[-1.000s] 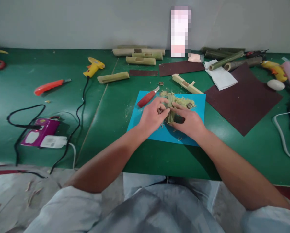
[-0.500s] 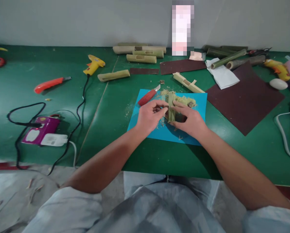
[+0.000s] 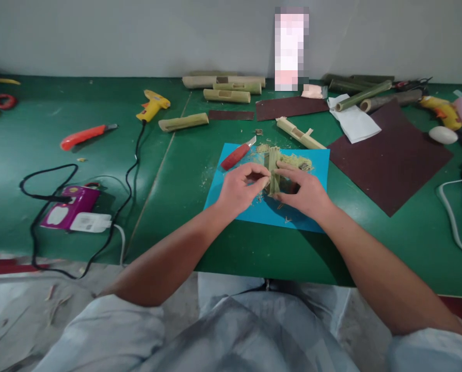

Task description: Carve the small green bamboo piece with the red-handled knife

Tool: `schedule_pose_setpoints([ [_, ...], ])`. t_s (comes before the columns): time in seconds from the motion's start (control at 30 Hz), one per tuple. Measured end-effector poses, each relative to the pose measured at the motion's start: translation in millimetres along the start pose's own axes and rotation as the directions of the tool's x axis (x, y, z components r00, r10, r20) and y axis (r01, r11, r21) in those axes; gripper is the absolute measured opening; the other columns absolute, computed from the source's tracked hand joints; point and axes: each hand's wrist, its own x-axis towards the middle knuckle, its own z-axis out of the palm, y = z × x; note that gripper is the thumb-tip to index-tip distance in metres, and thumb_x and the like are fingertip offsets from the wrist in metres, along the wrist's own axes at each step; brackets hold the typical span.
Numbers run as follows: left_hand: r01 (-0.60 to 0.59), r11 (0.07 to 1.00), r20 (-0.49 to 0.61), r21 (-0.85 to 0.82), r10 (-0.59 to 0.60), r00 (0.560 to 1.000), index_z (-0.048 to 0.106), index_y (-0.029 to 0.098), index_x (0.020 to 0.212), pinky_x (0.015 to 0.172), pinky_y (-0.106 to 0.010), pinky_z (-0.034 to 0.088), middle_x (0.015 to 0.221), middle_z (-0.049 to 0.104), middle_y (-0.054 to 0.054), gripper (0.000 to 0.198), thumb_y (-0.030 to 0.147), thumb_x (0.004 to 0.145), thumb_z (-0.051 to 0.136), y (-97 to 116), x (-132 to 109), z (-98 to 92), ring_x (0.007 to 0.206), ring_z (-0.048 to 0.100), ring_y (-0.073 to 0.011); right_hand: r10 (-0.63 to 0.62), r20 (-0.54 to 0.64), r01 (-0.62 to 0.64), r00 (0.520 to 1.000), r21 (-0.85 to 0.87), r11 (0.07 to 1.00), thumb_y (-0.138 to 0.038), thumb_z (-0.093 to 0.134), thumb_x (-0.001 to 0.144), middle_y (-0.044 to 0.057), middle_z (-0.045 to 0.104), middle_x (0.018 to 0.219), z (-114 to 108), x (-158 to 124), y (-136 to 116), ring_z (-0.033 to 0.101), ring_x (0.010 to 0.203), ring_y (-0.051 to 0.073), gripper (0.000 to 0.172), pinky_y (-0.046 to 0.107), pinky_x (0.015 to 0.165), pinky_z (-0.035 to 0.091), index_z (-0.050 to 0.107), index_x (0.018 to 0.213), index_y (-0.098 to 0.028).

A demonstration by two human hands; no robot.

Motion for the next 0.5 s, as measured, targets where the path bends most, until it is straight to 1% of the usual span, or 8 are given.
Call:
schedule_pose_setpoints([
  [0.1,0.047,0.998,-0.02,-0.052,-0.049,0.999,0.07,0.019,0.099,0.084,-0.031,0.059,0.104,0.073,-0.006,0.02,0.027,0.08,0.072,-3.2,0.0,2.1,0.089,0.07,-0.016,-0.014,-0.007,0.014,1.0,-0.013,1.0,-0.032,0.083,0.073,0.002,0.061,0.151,0.7,0.7,1.5,0.058,0.138,0.031,0.059,0.053,0.114,0.05,0.072,0.131,-0.032],
  [0.17,0.077,0.992,-0.017,-0.098,-0.079,0.997,0.069,0.018,0.101,0.081,-0.029,0.06,0.106,0.073,-0.006,0.024,0.025,0.078,0.074,-5.1,0.4,3.5,0.088,0.07,-0.0151,-0.017,-0.011,0.017,1.0,-0.015,1.0,-0.032,0.082,0.073,0.003,0.061,0.151,0.8,0.8,1.2,0.06,0.137,0.031,0.059,0.052,0.112,0.052,0.072,0.131,-0.031],
  [0.23,0.122,0.985,0.004,-0.119,-0.122,0.992,0.07,0.018,0.101,0.076,-0.028,0.059,0.099,0.072,-0.005,0.026,0.023,0.076,0.075,-6.3,1.1,4.6,0.083,0.069,-0.0142,-0.018,-0.009,0.018,1.0,-0.017,1.0,-0.032,0.082,0.073,0.003,0.061,0.151,0.6,0.6,0.0,0.059,0.138,0.031,0.059,0.052,0.112,0.052,0.071,0.131,-0.031],
  [0.33,0.165,0.983,0.017,-0.08,-0.164,0.986,0.073,0.018,0.1,0.068,-0.026,0.056,0.082,0.069,-0.002,0.024,0.021,0.076,0.074,-6.3,2.4,5.0,0.074,0.065,-0.013,0.007,0.002,-0.007,1.0,-0.017,1.0,-0.033,0.081,0.075,0.003,0.06,0.152,0.0,0.2,-2.8,0.059,0.137,0.033,0.058,0.054,0.111,0.053,0.071,0.132,-0.032],
  [0.5,0.172,0.985,-0.004,0.018,-0.172,0.985,0.076,0.018,0.096,0.059,-0.025,0.051,0.075,0.066,-0.002,0.018,0.021,0.078,0.073,-5.3,3.8,2.7,0.065,0.058,-0.0117,0.033,0.016,-0.033,0.999,-0.009,0.999,-0.032,0.081,0.074,0.002,0.059,0.153,-0.5,-0.3,-4.8,0.064,0.13,0.035,0.058,0.054,0.107,0.056,0.071,0.131,-0.032],
])
